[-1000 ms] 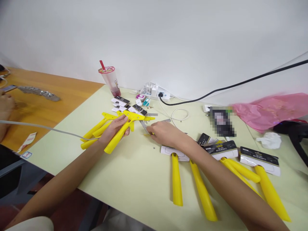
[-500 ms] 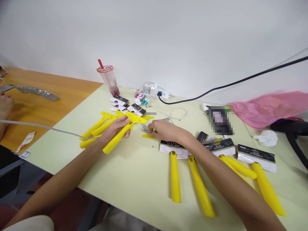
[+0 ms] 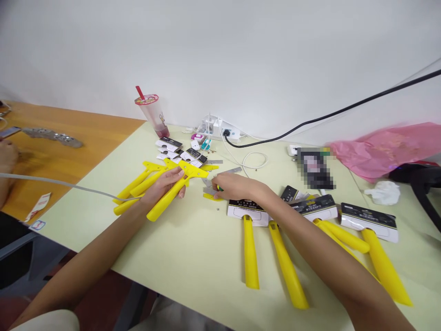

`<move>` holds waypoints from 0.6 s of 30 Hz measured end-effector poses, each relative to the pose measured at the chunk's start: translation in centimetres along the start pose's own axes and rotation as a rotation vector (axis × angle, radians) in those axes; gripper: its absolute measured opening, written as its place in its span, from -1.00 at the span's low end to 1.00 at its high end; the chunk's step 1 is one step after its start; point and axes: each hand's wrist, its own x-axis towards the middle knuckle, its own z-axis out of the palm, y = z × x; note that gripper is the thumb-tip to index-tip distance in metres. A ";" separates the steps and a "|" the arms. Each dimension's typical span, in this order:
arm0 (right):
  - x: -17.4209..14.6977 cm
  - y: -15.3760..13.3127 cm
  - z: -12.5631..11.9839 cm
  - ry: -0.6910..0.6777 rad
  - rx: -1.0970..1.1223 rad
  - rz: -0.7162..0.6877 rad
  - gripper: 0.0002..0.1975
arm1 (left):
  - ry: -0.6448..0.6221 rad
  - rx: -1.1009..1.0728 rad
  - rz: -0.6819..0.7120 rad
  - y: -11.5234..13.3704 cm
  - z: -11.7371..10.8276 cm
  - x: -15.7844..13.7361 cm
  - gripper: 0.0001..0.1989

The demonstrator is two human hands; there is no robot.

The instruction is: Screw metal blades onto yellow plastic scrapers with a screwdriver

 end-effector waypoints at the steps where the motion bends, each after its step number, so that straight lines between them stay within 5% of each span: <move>1: -0.1 -0.1 -0.1 -0.009 -0.003 -0.003 -0.89 | 0.004 0.005 -0.004 0.0 -0.1 0.0 -0.61; 8: -0.7 -0.3 -0.3 0.001 -0.032 -0.004 -0.83 | -0.006 0.046 -0.005 -0.7 -0.9 0.6 -0.58; 13: -0.7 0.8 -0.7 0.140 0.065 -0.034 -0.84 | -0.006 0.073 -0.041 -0.6 -1.0 0.6 -0.54; 18: -0.9 1.8 -1.9 0.340 0.243 -0.054 -0.63 | -0.069 0.078 -0.065 -0.1 -0.3 0.1 -0.53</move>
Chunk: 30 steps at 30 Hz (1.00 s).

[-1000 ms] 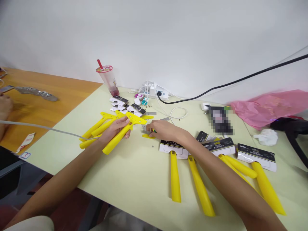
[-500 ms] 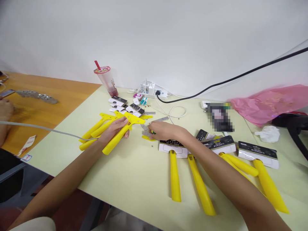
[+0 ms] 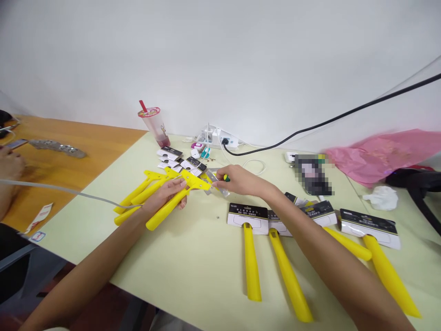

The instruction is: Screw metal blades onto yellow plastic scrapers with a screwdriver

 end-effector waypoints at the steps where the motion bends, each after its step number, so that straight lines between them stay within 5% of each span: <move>1: 0.0 -0.1 -0.2 0.030 0.054 0.005 -0.59 | -0.026 -0.001 -0.012 0.0 0.2 -0.1 -0.53; 9: -0.2 -1.8 0.6 -0.028 0.404 0.198 -0.56 | -0.169 -0.091 -0.103 -1.2 1.2 -0.5 -0.57; 21: 0.1 -2.6 1.5 -0.082 0.457 0.248 -0.85 | -0.139 -0.142 -0.144 -1.5 1.3 -0.4 -0.51; 30: -0.1 -3.0 1.0 -0.182 0.576 0.248 -0.80 | -0.162 -0.112 -0.150 -1.6 1.5 -0.4 -0.54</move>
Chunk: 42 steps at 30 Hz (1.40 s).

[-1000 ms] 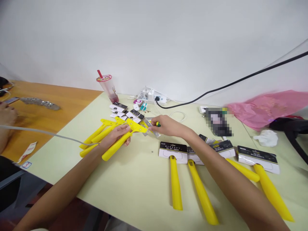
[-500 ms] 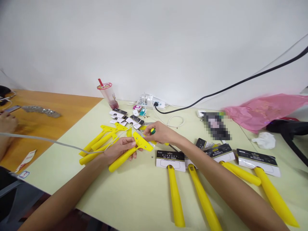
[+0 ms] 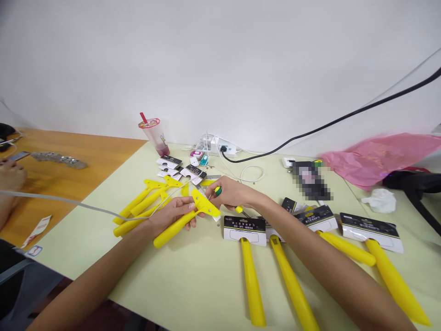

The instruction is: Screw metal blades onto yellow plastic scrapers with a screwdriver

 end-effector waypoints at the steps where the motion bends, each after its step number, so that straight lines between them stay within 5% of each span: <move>1: -0.1 0.0 -0.1 -0.015 0.013 -0.001 -0.78 | -0.006 0.004 0.005 0.0 0.0 0.0 -0.55; 42: 0.0 0.7 -1.0 0.086 -0.074 0.033 -0.60 | 0.018 0.048 -0.035 0.2 0.1 0.0 -0.55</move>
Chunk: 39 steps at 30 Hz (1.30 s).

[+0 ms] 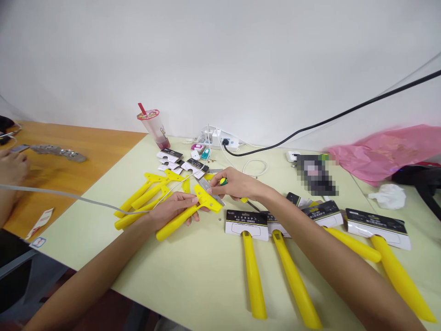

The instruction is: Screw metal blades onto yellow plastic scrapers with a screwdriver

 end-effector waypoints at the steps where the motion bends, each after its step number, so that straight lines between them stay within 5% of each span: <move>1: 0.0 0.0 0.0 0.001 0.001 0.001 -0.61 | 0.000 0.002 0.001 0.0 0.0 0.0 -0.55; 39: 0.1 0.2 0.2 0.022 0.011 0.055 -0.60 | 0.017 0.010 0.017 -0.3 0.0 0.2 -0.62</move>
